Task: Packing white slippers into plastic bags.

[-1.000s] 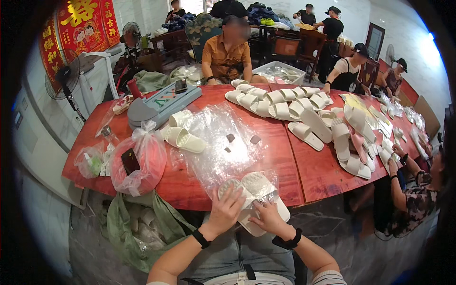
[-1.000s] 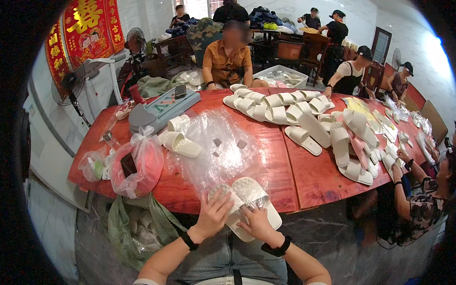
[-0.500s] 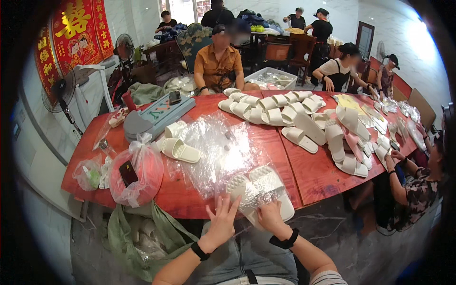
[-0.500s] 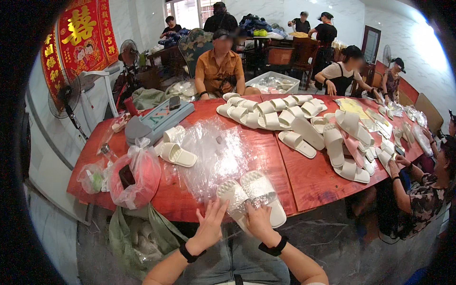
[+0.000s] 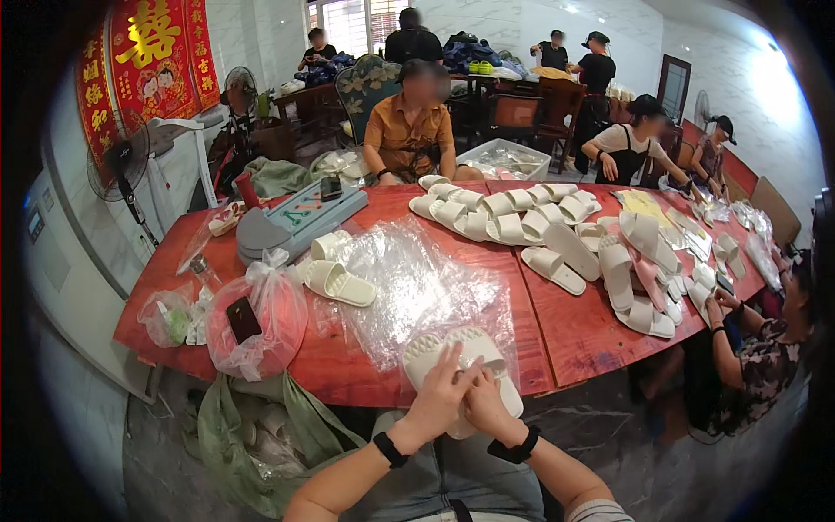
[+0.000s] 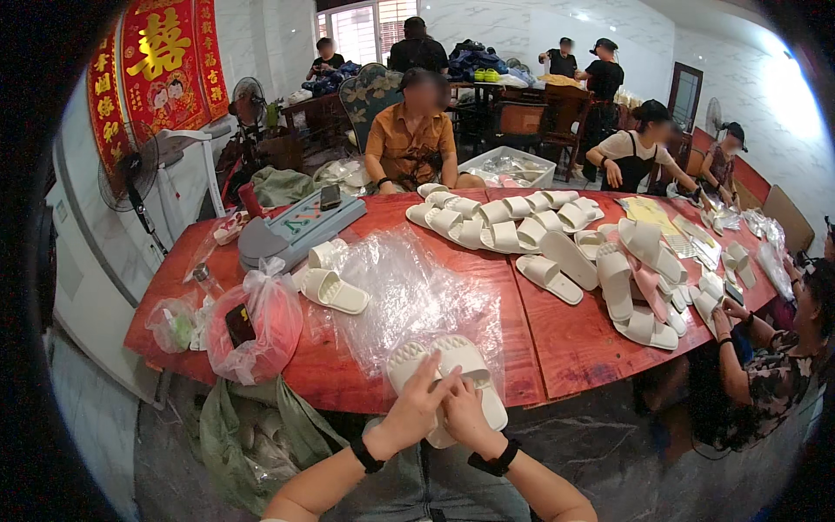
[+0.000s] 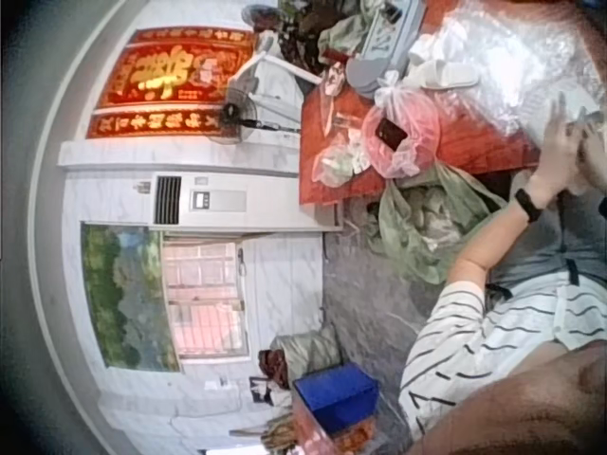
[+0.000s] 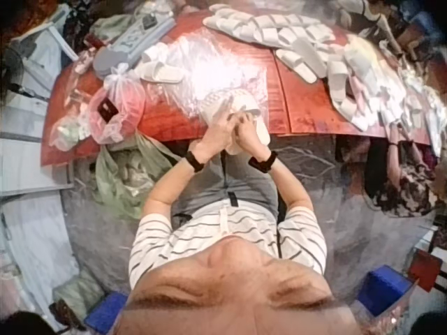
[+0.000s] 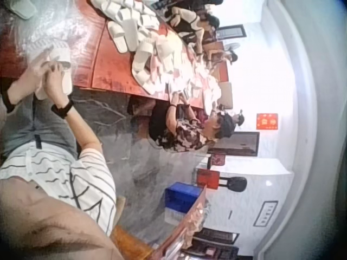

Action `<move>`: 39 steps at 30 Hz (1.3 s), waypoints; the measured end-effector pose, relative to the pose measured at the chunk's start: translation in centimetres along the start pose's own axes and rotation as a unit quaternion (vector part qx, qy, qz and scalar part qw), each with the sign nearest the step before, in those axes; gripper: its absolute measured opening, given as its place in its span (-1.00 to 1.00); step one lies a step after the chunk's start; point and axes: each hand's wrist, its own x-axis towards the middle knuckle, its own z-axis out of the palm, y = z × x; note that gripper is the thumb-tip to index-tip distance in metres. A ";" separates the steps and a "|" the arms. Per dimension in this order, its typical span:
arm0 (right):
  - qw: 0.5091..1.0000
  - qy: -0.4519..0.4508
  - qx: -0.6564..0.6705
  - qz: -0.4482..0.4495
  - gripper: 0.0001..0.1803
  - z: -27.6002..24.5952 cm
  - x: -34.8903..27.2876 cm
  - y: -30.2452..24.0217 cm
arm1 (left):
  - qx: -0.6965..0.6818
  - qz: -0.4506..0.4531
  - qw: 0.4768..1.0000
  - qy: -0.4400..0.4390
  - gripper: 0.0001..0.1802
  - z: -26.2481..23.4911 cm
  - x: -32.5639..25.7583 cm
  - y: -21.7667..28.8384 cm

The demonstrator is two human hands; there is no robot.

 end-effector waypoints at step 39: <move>0.980 0.145 0.014 0.139 -0.57 2.5 6.5 3.1 | -0.414 -0.265 0.866 -0.092 -0.02 0.1 -4.5 -1.5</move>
